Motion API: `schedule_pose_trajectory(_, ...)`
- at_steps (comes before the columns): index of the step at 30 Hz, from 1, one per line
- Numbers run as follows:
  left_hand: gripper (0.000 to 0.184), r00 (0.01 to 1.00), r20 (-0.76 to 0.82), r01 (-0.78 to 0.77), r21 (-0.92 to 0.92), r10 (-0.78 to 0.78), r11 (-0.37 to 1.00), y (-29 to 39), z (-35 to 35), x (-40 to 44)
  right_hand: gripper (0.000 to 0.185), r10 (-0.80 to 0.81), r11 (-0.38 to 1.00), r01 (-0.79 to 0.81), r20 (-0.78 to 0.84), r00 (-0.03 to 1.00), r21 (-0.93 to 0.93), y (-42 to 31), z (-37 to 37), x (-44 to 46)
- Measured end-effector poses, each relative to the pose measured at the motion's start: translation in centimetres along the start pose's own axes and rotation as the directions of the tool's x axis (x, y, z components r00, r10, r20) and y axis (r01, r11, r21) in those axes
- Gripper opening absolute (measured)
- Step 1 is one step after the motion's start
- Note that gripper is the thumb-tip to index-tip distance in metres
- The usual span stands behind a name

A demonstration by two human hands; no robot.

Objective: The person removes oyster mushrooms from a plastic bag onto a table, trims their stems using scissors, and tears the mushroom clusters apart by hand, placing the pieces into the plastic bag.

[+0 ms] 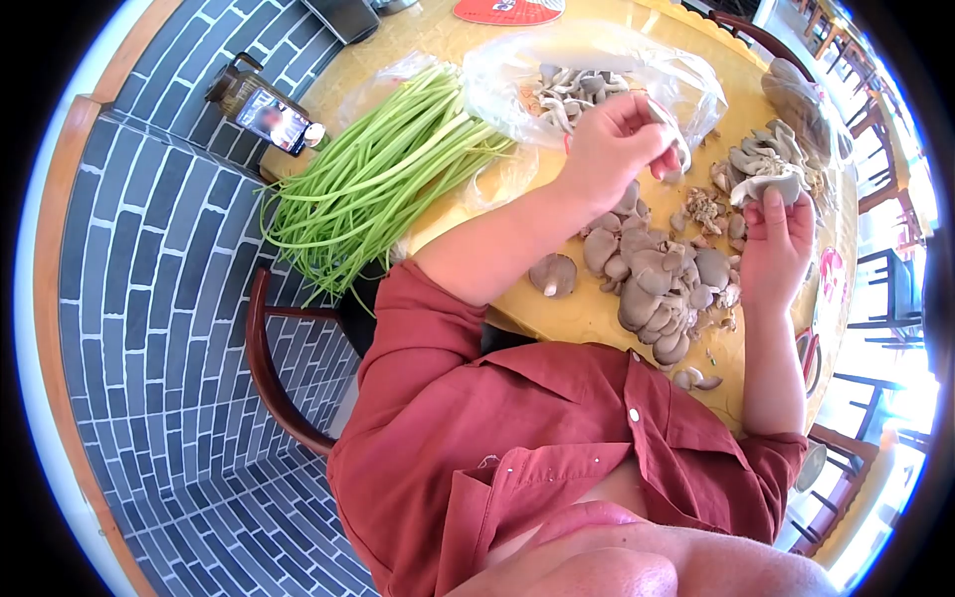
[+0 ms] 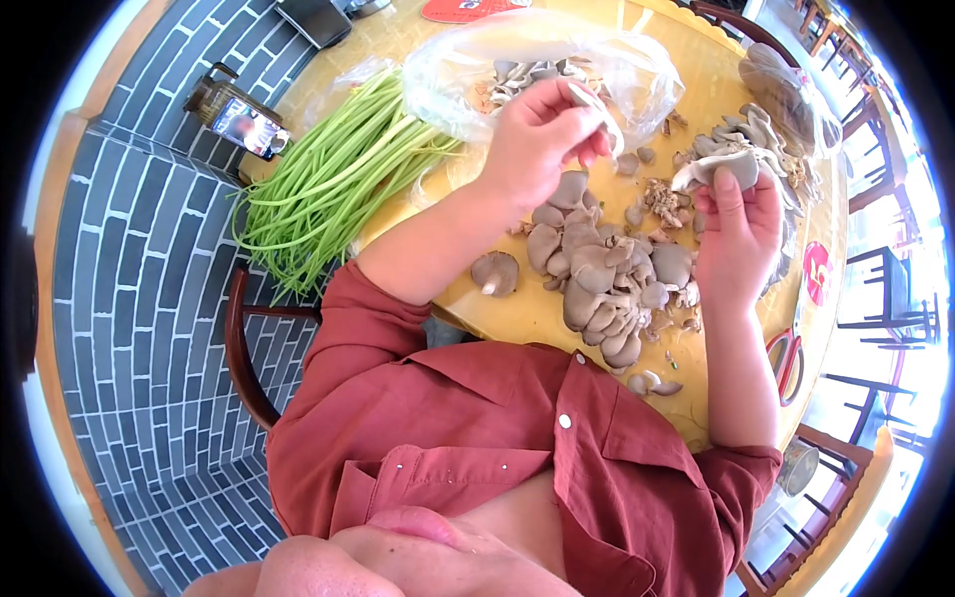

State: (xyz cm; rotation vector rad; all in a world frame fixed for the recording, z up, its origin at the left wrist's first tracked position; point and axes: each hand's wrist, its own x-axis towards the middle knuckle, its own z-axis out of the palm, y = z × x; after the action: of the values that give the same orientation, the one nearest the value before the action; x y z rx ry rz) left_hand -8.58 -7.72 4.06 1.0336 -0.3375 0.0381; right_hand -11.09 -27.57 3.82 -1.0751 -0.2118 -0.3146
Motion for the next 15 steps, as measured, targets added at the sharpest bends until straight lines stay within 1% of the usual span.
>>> schedule_pose_trajectory(1,0.004,0.997,0.071,0.000,0.058,-0.004,0.998,0.4,-0.5,0.2,0.014,0.025,0.999,-0.023,0.072,0.997,-0.028,0.1,-0.9,0.4)
schedule_pose_trajectory(2,0.005,0.993,0.119,-0.005,0.132,-0.011,0.991,0.5,-0.6,0.3,0.015,0.072,0.984,-0.056,0.085,0.994,-0.172,0.2,-1.0,0.4)
schedule_pose_trajectory(4,0.008,0.977,0.212,-0.025,0.277,-0.035,0.961,0.6,-0.8,0.3,0.016,0.167,0.887,-0.110,0.091,0.982,-0.448,0.2,-1.1,0.3)
schedule_pose_trajectory(7,0.018,0.952,0.304,-0.148,0.559,-0.035,0.816,-1.1,-0.3,-0.3,0.017,0.288,0.856,-0.126,0.260,0.922,-0.502,1.1,-0.8,-0.4)
schedule_pose_trajectory(10,0.026,0.943,0.320,-0.145,0.638,-0.089,0.756,-0.7,0.2,-0.5,0.018,0.273,0.882,-0.127,0.272,0.923,-0.454,1.0,-0.1,-0.8)
schedule_pose_trajectory(11,0.025,0.942,0.315,-0.124,0.649,-0.117,0.751,-1.0,0.1,-0.4,0.019,0.280,0.881,-0.126,0.285,0.917,-0.457,1.1,-0.5,-0.6)
schedule_pose_trajectory(14,0.023,0.947,0.290,-0.092,0.661,-0.140,0.744,-1.0,0.1,-0.4,0.018,0.335,0.852,-0.175,0.259,0.906,-0.493,0.8,-0.6,-0.6)
schedule_pose_trajectory(15,0.023,0.947,0.295,-0.109,0.662,-0.125,0.741,-1.1,0.1,-0.4,0.018,0.332,0.853,-0.168,0.265,0.906,-0.493,0.8,-0.6,-0.6)
